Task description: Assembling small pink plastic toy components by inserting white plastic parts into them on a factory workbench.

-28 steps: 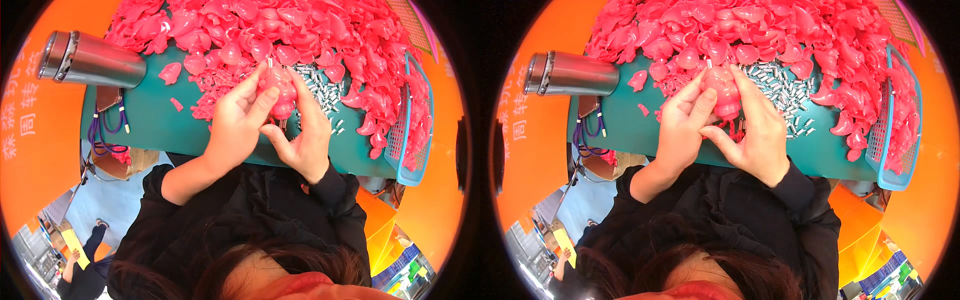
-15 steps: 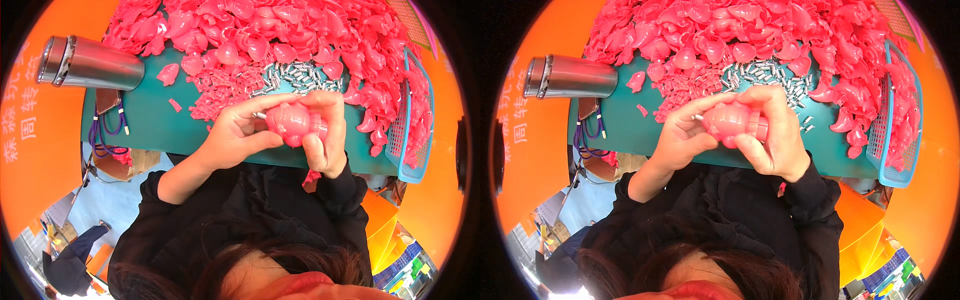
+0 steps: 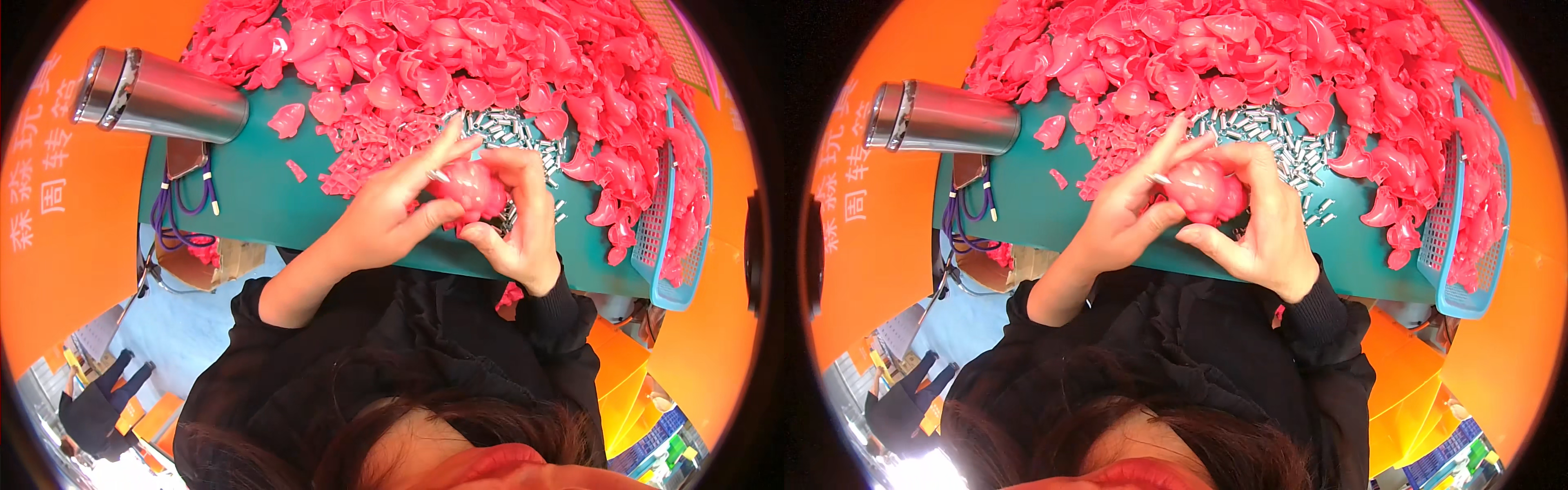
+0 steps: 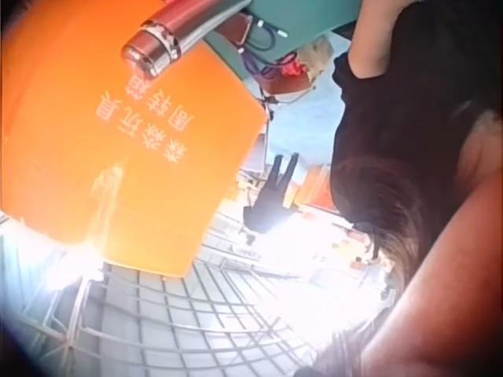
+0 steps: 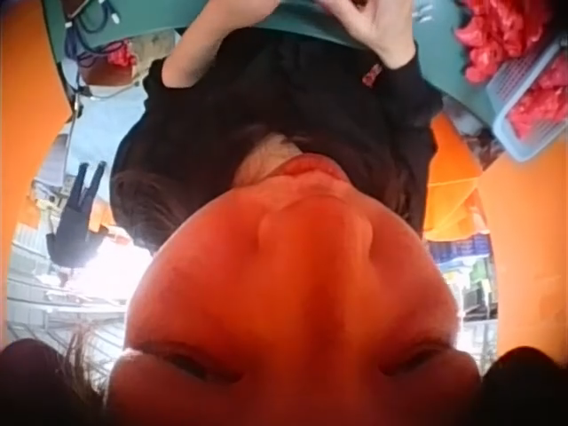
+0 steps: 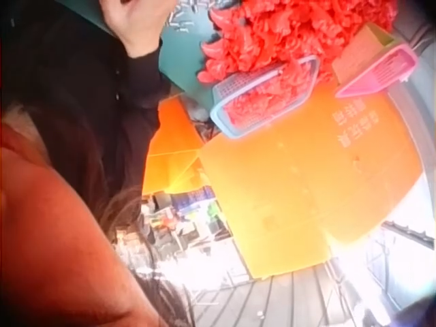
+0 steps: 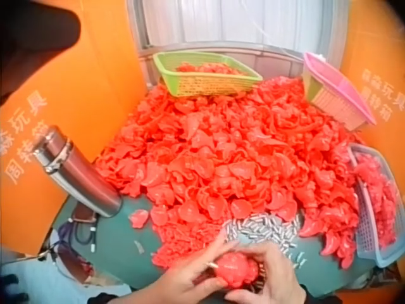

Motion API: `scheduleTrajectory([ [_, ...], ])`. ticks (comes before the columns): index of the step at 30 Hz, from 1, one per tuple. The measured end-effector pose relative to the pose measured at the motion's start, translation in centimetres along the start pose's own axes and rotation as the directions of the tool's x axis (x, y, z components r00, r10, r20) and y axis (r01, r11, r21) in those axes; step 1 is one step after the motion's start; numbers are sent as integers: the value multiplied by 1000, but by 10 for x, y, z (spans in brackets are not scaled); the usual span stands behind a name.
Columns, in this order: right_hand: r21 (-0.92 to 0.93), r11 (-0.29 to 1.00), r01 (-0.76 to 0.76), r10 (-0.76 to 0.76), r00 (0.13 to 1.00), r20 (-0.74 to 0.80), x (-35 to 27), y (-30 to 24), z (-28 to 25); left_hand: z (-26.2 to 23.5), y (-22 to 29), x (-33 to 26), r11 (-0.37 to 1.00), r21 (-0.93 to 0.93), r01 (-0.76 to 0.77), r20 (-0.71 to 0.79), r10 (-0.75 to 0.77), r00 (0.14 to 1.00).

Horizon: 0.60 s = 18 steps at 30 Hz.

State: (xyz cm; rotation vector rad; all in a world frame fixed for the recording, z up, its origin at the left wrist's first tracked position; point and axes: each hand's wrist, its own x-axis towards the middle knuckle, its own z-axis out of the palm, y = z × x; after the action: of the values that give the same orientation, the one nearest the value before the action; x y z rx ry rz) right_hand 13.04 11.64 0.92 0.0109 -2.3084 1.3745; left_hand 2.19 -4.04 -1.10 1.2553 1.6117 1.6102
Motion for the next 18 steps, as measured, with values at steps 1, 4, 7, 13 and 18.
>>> scheduleTrajectory([
  [1, 37, 999, -38, 37, 999, 34, 3, -2, 2, -1, -4, 2, 986, 97, -135, 53, 130, 990],
  [4, 76, 994, -78, 72, 995, 72, 1, -1, 5, 12, 0, -5, 892, -450, 47, -72, -89, 993],
  [7, 105, 994, -15, 15, 1000, 6, 0, 3, 2, -5, -1, -6, 997, 69, 42, 17, -43, 999],
  [13, 106, 994, 19, -22, 999, 24, -9, -13, 5, 4, 5, -11, 940, 264, -215, 52, 209, 977],
  [18, -10, 998, 58, -58, 998, -14, -7, -14, 2, 2, 11, -12, 899, 400, -181, 100, 154, 983],
])
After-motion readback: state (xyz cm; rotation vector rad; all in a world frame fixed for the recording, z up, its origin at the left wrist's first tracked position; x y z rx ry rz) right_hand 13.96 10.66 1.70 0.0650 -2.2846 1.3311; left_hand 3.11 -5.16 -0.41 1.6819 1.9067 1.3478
